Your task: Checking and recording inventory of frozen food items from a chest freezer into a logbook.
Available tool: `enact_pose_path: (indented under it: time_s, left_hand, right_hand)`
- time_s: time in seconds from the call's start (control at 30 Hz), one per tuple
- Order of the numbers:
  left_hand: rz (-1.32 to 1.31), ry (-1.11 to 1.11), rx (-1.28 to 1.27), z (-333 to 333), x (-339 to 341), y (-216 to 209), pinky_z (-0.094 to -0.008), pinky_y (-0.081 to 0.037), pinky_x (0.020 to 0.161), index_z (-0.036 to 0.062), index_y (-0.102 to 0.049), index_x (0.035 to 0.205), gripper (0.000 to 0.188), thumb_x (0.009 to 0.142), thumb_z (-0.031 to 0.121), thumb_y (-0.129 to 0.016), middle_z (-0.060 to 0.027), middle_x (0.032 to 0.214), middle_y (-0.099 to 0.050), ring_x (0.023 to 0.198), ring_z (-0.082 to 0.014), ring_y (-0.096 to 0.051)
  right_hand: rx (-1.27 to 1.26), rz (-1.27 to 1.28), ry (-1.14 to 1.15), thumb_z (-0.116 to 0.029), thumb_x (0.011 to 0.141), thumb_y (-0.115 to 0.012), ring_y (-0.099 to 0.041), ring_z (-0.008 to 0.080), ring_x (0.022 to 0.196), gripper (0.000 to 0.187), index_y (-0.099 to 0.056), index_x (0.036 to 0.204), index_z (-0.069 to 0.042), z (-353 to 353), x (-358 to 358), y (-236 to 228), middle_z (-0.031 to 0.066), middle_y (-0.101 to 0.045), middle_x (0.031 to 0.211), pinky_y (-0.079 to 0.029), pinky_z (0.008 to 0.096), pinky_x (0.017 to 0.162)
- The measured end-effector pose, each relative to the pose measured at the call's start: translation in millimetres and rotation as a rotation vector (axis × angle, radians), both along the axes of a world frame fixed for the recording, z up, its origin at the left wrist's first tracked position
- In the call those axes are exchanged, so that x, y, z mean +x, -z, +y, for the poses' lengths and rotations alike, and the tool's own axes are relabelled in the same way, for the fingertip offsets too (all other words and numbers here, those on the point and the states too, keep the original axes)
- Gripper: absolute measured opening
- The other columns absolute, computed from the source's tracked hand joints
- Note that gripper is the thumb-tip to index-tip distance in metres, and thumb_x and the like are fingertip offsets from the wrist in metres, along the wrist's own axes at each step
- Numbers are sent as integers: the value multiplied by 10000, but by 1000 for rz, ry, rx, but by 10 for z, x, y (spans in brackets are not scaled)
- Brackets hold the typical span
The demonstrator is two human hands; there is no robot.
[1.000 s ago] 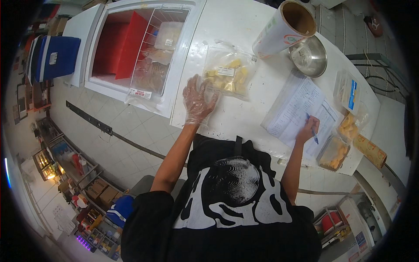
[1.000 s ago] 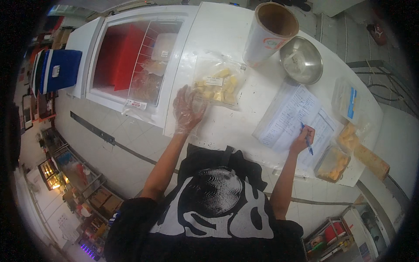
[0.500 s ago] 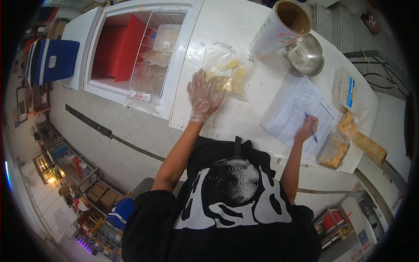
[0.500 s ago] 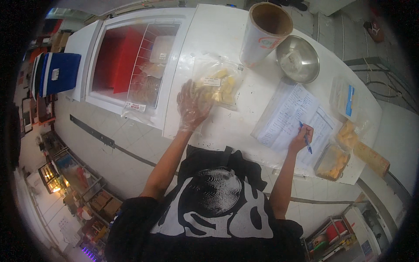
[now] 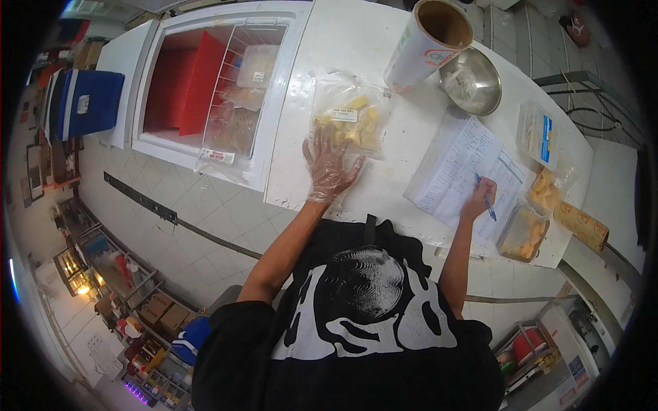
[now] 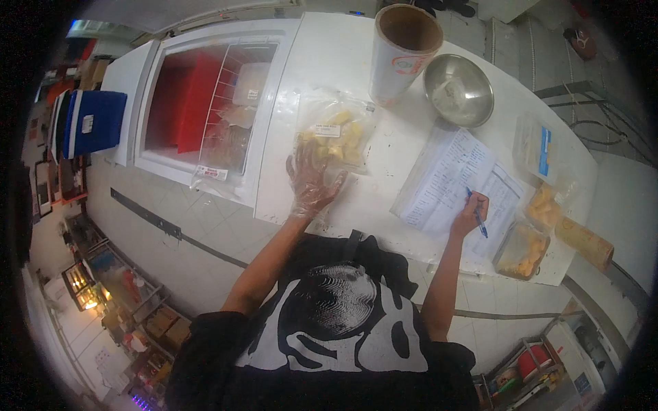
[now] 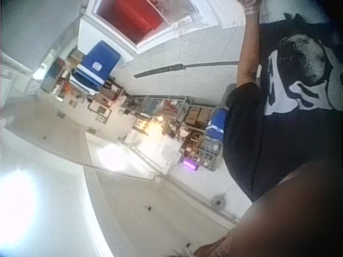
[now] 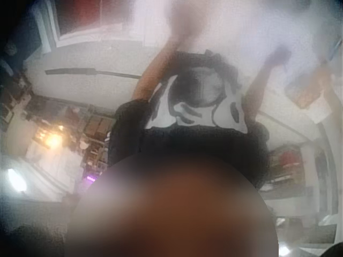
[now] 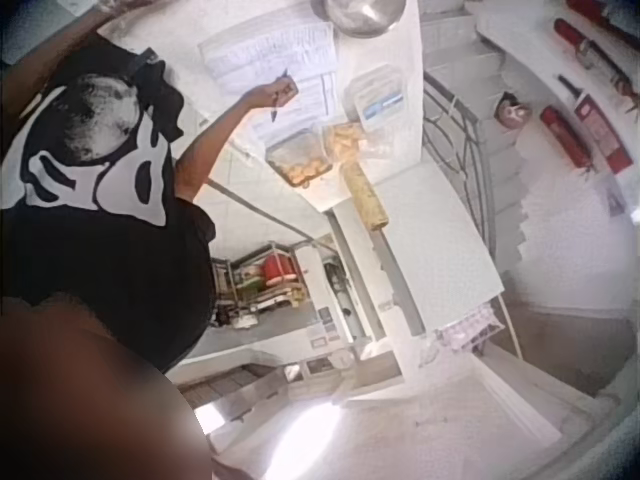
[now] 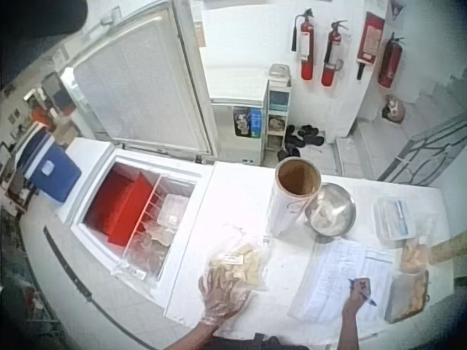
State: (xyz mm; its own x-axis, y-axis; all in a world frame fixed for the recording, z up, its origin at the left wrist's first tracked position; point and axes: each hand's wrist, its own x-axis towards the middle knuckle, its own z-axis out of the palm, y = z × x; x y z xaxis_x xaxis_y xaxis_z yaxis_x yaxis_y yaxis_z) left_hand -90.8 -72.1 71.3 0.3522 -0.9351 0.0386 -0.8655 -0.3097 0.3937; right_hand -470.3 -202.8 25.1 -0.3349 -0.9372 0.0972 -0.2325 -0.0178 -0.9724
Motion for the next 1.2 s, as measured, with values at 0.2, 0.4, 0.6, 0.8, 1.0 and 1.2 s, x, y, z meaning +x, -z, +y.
enact_pose_path:
  time_s: [0.2,0.4,0.6,0.8,1.0,1.2]
  left_hand:
    - [-44,-68,-36,-282,28,72,-725,-81,1169,183,-663,1328,594,864,554,-694,-191,1689,-221,1572,-429,-111]
    - [-68,24,-45,-267,-80,22,-708,-85,1185,230,-678,1322,546,868,531,-711,-172,1684,-246,1562,-434,-148]
    - [17,106,-50,-190,-218,72,-702,-63,1186,219,-664,1337,558,870,521,-712,-164,1682,-251,1559,-437,-154]
    - [-56,20,-85,-492,-149,-8,-720,-83,1178,201,-644,1368,589,893,547,-681,-181,1676,-243,1556,-439,-157]
    - [-69,16,2,-656,-142,-60,-717,-94,1179,199,-625,1405,611,924,576,-635,-196,1674,-230,1555,-439,-153]
    - [-36,15,26,-776,-178,-9,-716,-101,1178,212,-613,1428,652,925,628,-598,-200,1678,-221,1559,-435,-143]
  right_hand:
    - [-7,-20,3,-97,1005,-577,-487,78,734,108,-615,944,-16,0,45,-32,-9,-558,820,-405,236,692]
    - [-20,-12,-7,-99,1008,-577,-491,77,744,110,-610,939,-20,7,34,-36,-4,-558,829,-408,236,693]
    - [-8,-32,2,-105,1009,-582,-496,74,749,106,-612,942,-28,6,34,-27,-9,-561,825,-405,229,691]
    - [-9,-73,4,-111,1011,-587,-497,68,744,104,-619,951,-32,8,25,-20,-14,-567,812,-392,217,682]
    - [-17,-75,-1,-116,1011,-593,-481,64,736,112,-601,930,-38,3,-3,4,-13,-558,815,-384,214,673]
    - [-19,-72,3,-121,1010,-595,-474,61,731,117,-600,926,-40,5,37,-11,-11,-557,809,-372,208,663]
